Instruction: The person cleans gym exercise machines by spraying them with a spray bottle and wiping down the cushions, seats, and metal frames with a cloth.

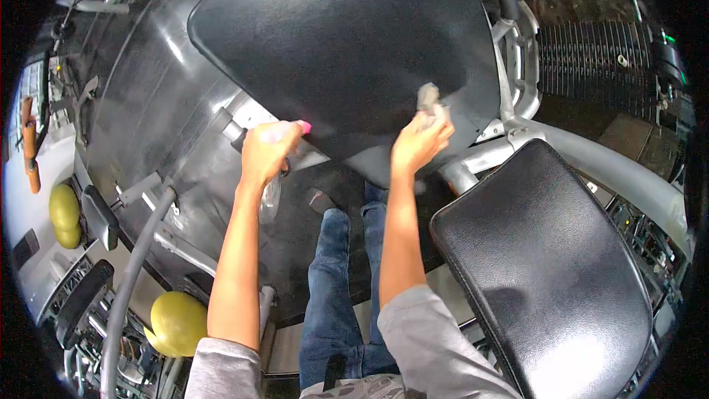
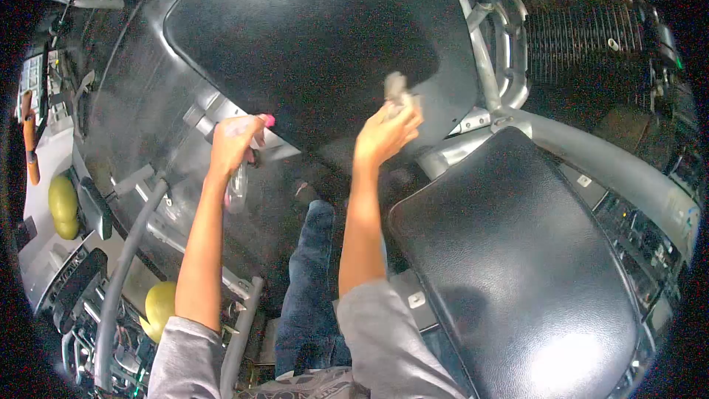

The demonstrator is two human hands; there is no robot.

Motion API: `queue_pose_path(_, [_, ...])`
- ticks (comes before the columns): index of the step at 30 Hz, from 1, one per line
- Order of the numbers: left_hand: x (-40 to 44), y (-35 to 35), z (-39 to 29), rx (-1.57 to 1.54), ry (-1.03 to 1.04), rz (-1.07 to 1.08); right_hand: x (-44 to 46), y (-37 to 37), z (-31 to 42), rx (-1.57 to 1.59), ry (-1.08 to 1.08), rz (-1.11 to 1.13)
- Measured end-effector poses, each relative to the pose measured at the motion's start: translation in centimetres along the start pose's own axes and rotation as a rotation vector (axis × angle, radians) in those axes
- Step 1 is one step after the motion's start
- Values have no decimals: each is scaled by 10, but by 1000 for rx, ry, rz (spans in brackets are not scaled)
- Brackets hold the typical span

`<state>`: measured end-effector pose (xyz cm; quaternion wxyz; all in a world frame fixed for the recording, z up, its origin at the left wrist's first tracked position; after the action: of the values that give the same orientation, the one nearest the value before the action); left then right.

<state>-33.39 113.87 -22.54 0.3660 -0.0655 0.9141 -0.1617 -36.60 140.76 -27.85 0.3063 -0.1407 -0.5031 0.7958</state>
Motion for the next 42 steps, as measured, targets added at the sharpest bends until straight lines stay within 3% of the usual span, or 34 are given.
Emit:
queue_pose_path(3, [6,22,-16,93,11,168,-53,-8,0,55,-224,70])
queue_pose_path(5, [14,34,-25,245,-85,315,-74,-14,-1,70,-163,193])
queue_pose_path(8, [22,44,-51,107,-8,372,-43,-5,-7,30,-161,169])
queue_pose_path(10, [31,49,-68,-57,66,400,-5,-1,-7,39,-119,-5])
queue_pose_path(13, [51,57,-66,-193,23,371,51,6,-11,20,179,-48])
queue_pose_path(17, [55,62,-61,65,-21,321,42,11,-5,4,267,-97])
queue_pose_path(20, [55,64,-65,176,-53,246,17,8,6,73,69,-69])
queue_pose_path(23, [60,63,-59,159,-30,276,-27,3,19,48,31,107])
queue_pose_path(26, [55,63,-64,167,-61,265,-18,0,16,71,3,131])
queue_pose_path(27, [55,63,-65,170,-79,260,-7,2,15,75,2,128])
queue_pose_path(29, [56,64,-66,172,-79,253,25,11,5,44,157,2])
queue_pose_path(32, [56,63,-64,237,-61,241,59,7,9,11,381,2])
queue_pose_path(35, [52,63,-70,183,-25,236,42,12,8,20,225,-82])
queue_pose_path(36, [54,63,-67,221,-11,246,33,6,15,54,245,-28])
queue_pose_path(39, [53,62,-69,242,1,236,-10,8,16,100,32,17])
queue_pose_path(41, [54,61,-65,195,1,244,-35,5,13,288,69,178])
queue_pose_path(42, [52,61,-67,191,-4,248,-42,0,12,333,188,315])
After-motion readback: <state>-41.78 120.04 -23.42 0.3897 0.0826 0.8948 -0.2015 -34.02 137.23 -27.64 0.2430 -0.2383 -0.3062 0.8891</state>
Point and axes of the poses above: each hand's wrist, its own x-axis towards the middle knuckle, its own y-axis out of the palm, z = x × y, the point moved 4 cm from there along x, towards the middle knuckle, and after that the axes turned 9 degrees about -x, right-handed, at the moved point
